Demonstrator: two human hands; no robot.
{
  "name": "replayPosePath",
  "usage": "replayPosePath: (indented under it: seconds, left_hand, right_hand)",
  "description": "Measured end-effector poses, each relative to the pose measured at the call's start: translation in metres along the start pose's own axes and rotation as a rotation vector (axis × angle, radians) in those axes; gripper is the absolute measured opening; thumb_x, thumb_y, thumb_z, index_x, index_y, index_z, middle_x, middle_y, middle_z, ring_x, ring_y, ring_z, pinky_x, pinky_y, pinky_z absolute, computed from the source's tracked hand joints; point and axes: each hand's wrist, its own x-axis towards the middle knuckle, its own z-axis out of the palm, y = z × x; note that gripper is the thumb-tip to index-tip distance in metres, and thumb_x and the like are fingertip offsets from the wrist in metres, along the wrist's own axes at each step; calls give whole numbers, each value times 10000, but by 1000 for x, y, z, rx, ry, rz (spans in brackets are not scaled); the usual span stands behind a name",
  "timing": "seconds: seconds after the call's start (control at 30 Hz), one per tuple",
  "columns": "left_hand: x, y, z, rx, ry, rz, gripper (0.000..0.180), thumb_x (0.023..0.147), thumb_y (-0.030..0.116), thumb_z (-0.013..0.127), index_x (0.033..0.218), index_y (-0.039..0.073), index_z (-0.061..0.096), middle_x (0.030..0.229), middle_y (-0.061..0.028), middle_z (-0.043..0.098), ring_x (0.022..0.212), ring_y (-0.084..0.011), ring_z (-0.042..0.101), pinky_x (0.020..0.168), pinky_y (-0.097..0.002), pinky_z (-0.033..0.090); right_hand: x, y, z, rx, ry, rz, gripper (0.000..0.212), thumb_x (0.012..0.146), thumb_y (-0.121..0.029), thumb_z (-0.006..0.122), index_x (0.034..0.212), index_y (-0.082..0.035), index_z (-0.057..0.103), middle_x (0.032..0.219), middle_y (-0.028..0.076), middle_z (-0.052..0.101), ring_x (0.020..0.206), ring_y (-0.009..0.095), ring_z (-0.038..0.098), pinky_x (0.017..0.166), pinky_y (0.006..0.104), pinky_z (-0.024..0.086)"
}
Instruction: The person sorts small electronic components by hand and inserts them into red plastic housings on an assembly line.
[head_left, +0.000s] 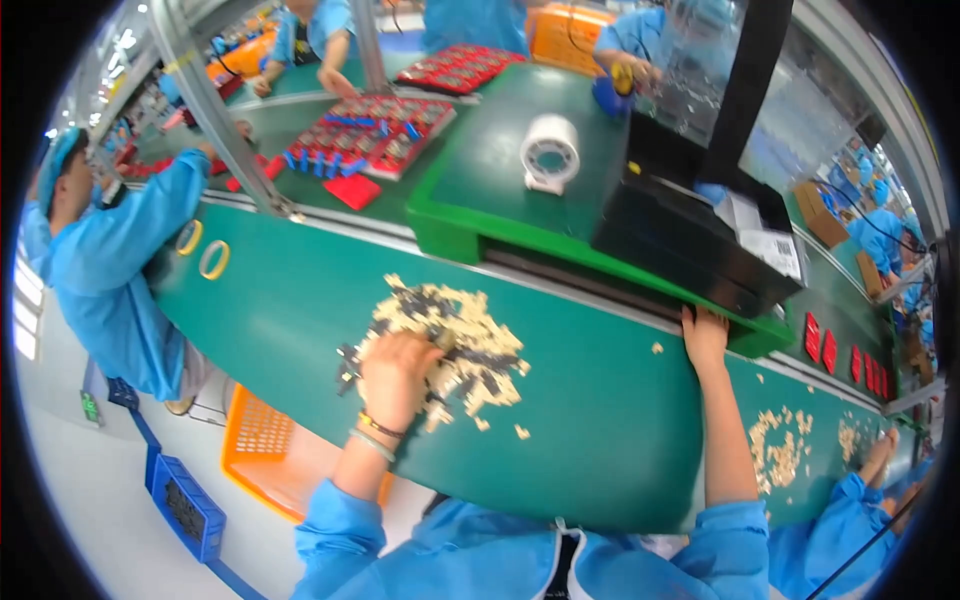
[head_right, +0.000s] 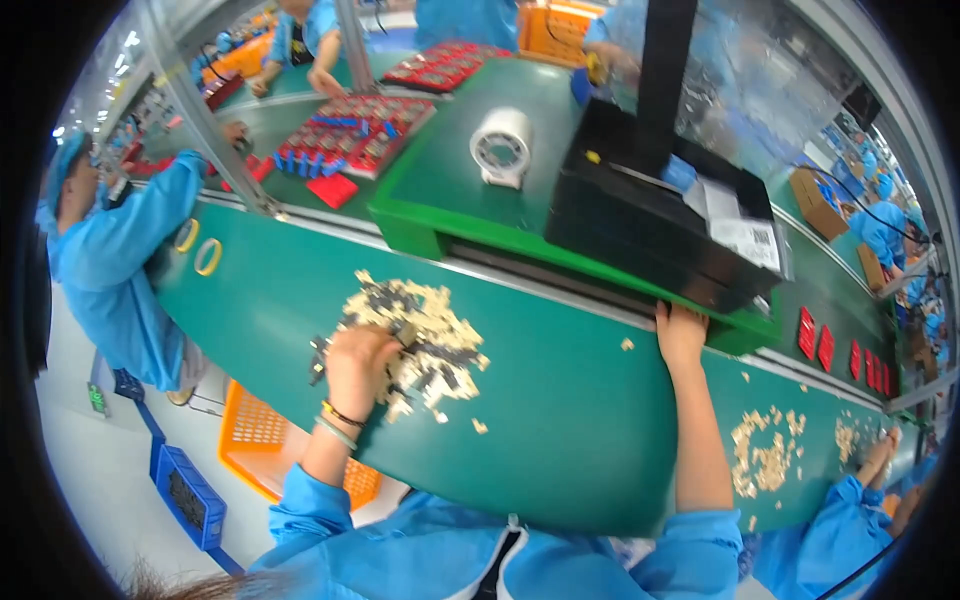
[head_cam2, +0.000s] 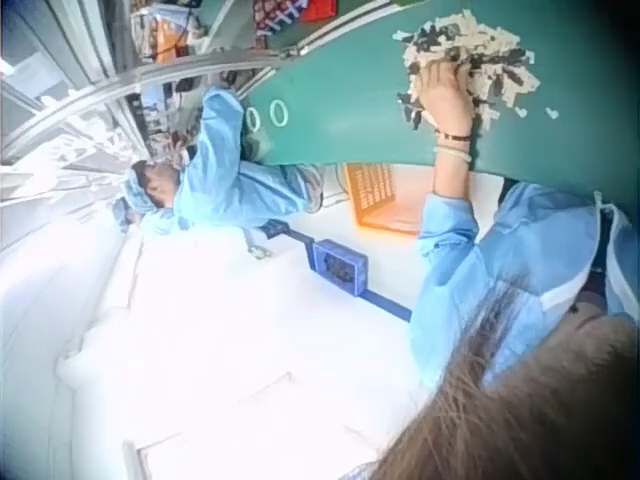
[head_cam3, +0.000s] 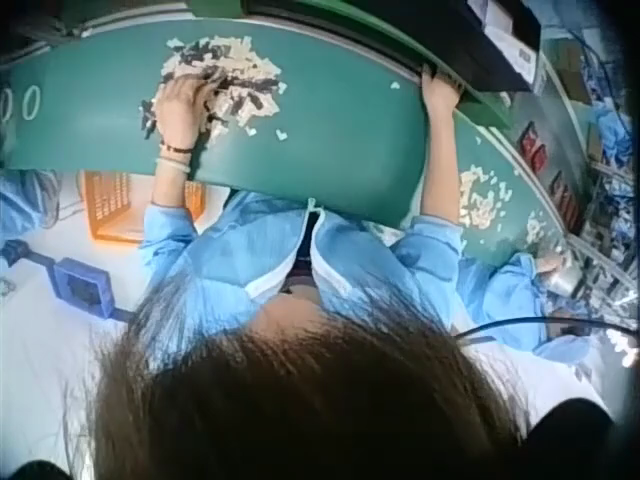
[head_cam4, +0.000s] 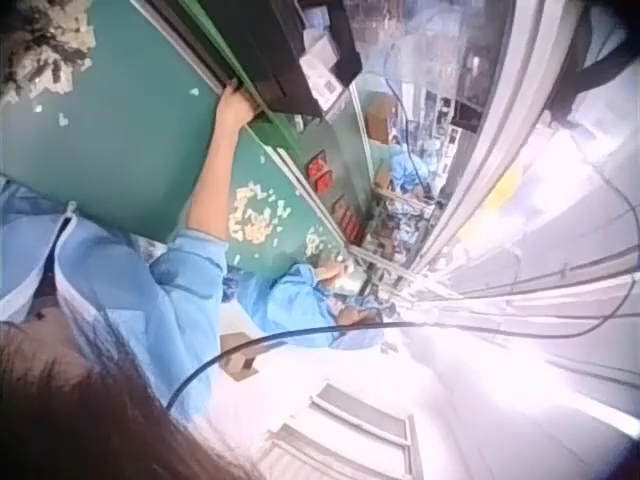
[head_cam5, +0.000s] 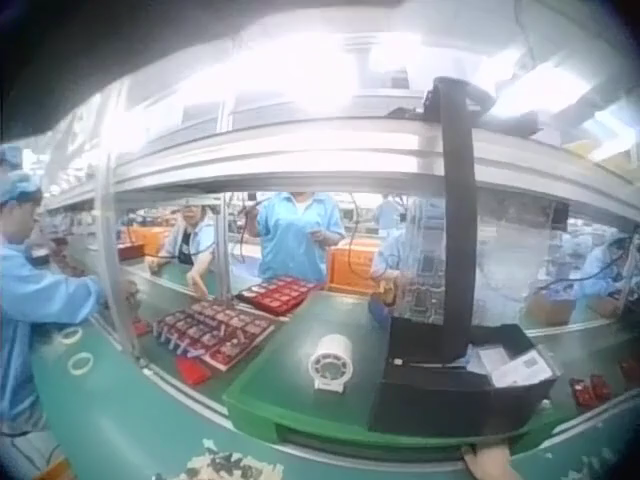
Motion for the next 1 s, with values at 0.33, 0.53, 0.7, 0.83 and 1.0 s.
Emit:
replayPosePath:
  seconds: [0.33,0.53,0.7,0.83,1.0]
  left_hand:
    - [-4,10,13,27,-46,-122,154,695,166,764,737,79,643,700,-105,592,680,-292,577,627,-382,449]
    - [-9,-10,6,-123,16,-270,68,869,2,583,906,-29,631,822,-155,622,738,-279,586,691,-351,468]
    - [-3,-29,8,-184,-126,-272,94,890,-19,540,960,-47,595,939,-151,608,866,-285,572,783,-332,456]
    - [11,-14,3,-144,-25,-176,114,912,-33,488,976,-66,576,926,-166,571,860,-281,537,787,-324,433]
    - [22,-8,0,-131,-66,-292,128,905,-35,503,980,-72,599,847,-135,569,754,-235,543,699,-307,438]
  right_hand:
    - [-32,-50,-55,296,-3,-331,382,787,-174,670,1149,-79,595,1289,163,526,1216,359,472,1030,471,359]
    - [-70,40,-91,264,38,-335,279,767,-89,660,1045,-91,631,1123,95,613,1080,297,566,916,424,447]
    - [-94,169,-93,18,317,144,368,751,-2,593,1110,-86,609,1140,114,601,1040,317,574,887,405,460]
    - [-84,251,-82,-190,296,239,467,757,23,550,1213,-76,560,1258,124,551,1126,314,542,923,410,439]
    - [-56,303,-53,-103,112,476,490,768,4,516,1252,-68,538,1286,146,543,1171,333,522,963,439,415]
